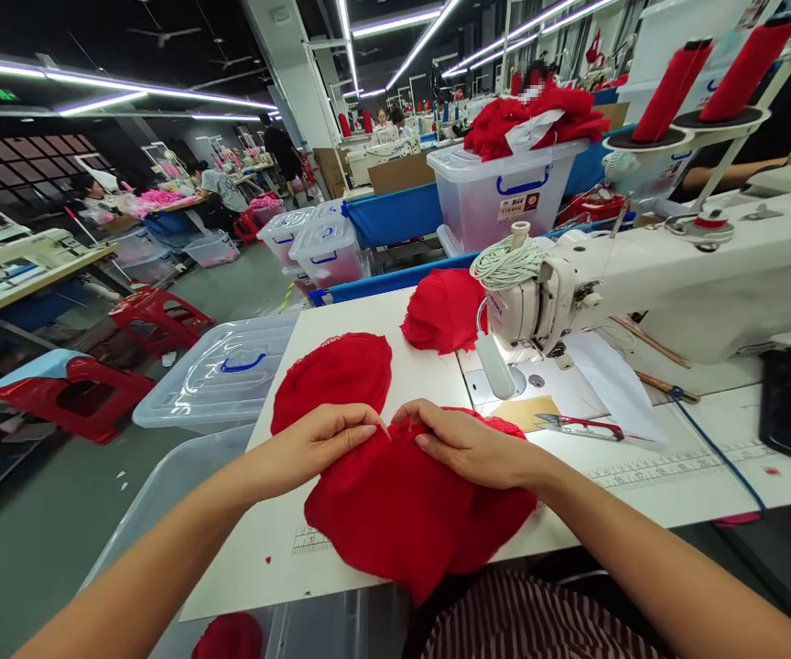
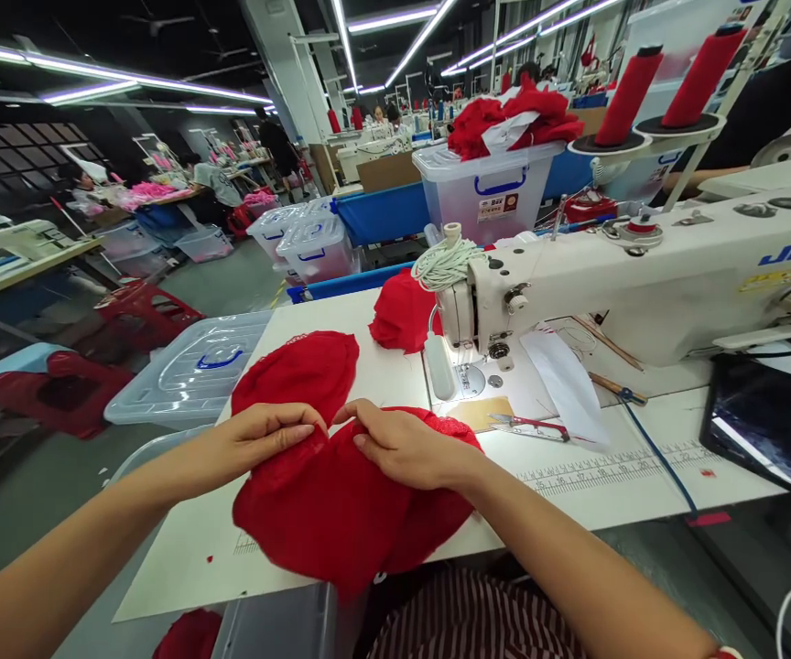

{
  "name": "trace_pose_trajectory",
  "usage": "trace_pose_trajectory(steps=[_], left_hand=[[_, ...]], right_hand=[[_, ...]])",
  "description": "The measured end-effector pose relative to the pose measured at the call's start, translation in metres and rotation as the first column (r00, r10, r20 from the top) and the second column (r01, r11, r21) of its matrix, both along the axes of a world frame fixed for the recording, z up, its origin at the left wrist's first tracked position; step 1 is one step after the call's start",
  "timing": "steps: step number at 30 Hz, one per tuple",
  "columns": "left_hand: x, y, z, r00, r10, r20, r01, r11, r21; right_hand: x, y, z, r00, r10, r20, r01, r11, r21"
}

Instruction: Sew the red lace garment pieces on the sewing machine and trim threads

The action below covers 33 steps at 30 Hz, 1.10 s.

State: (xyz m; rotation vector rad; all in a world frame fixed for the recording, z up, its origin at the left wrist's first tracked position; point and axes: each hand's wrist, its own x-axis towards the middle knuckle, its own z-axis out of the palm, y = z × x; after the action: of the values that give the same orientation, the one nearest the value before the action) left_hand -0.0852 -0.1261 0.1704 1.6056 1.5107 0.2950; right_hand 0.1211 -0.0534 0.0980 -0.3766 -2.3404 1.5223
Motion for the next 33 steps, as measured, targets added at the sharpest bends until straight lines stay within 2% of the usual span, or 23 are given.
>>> trace_pose_trajectory(steps=[3, 7, 10, 19, 22, 25, 27, 29, 31, 33], left_hand=[[0.000, 0.001, -0.005, 1.000, 0.022, 0.021, -0.021, 1.000, -0.019], [-0.002, 0.002, -0.005, 0.997, 0.056, 0.060, -0.053, 0.997, -0.047], [-0.006, 0.003, -0.006, 0.996, 0.066, 0.059, -0.063, 0.996, -0.058], [-0.004, 0.007, -0.011, 1.000, 0.005, 0.020, -0.004, 1.000, -0.020], [-0.003, 0.005, -0.013, 0.999, -0.044, -0.021, 0.045, 0.997, 0.057], [-0.001, -0.003, -0.011, 0.994, -0.108, -0.023, 0.110, 0.985, 0.130], [0.003, -0.009, -0.006, 0.989, -0.150, 0.001, 0.147, 0.975, 0.168], [0.009, -0.016, 0.002, 0.988, -0.152, 0.017, 0.143, 0.959, 0.244], [0.013, -0.025, 0.008, 0.990, -0.139, -0.012, 0.135, 0.927, 0.349], [0.004, -0.043, 0.008, 0.989, -0.131, -0.070, 0.148, 0.882, 0.447]], right_hand=[[-0.002, 0.000, -0.001, 0.999, -0.018, 0.027, 0.019, 1.000, -0.025], [-0.006, 0.002, -0.007, 0.993, -0.119, -0.005, 0.119, 0.990, -0.075], [-0.008, 0.005, -0.012, 0.986, -0.163, -0.033, 0.161, 0.985, -0.064], [-0.010, -0.001, -0.004, 0.993, -0.111, -0.030, 0.112, 0.993, 0.026], [-0.009, -0.004, -0.001, 0.993, -0.071, -0.094, 0.075, 0.996, 0.040], [-0.007, -0.005, 0.000, 0.977, -0.064, -0.202, 0.064, 0.998, -0.006], [-0.008, -0.007, 0.001, 0.957, -0.072, -0.281, 0.054, 0.996, -0.072], [-0.011, -0.013, 0.003, 0.927, -0.051, -0.371, -0.013, 0.986, -0.169], [-0.017, -0.025, 0.007, 0.882, -0.040, -0.470, -0.100, 0.958, -0.268], [-0.025, -0.040, 0.012, 0.830, -0.107, -0.547, -0.104, 0.935, -0.340]])
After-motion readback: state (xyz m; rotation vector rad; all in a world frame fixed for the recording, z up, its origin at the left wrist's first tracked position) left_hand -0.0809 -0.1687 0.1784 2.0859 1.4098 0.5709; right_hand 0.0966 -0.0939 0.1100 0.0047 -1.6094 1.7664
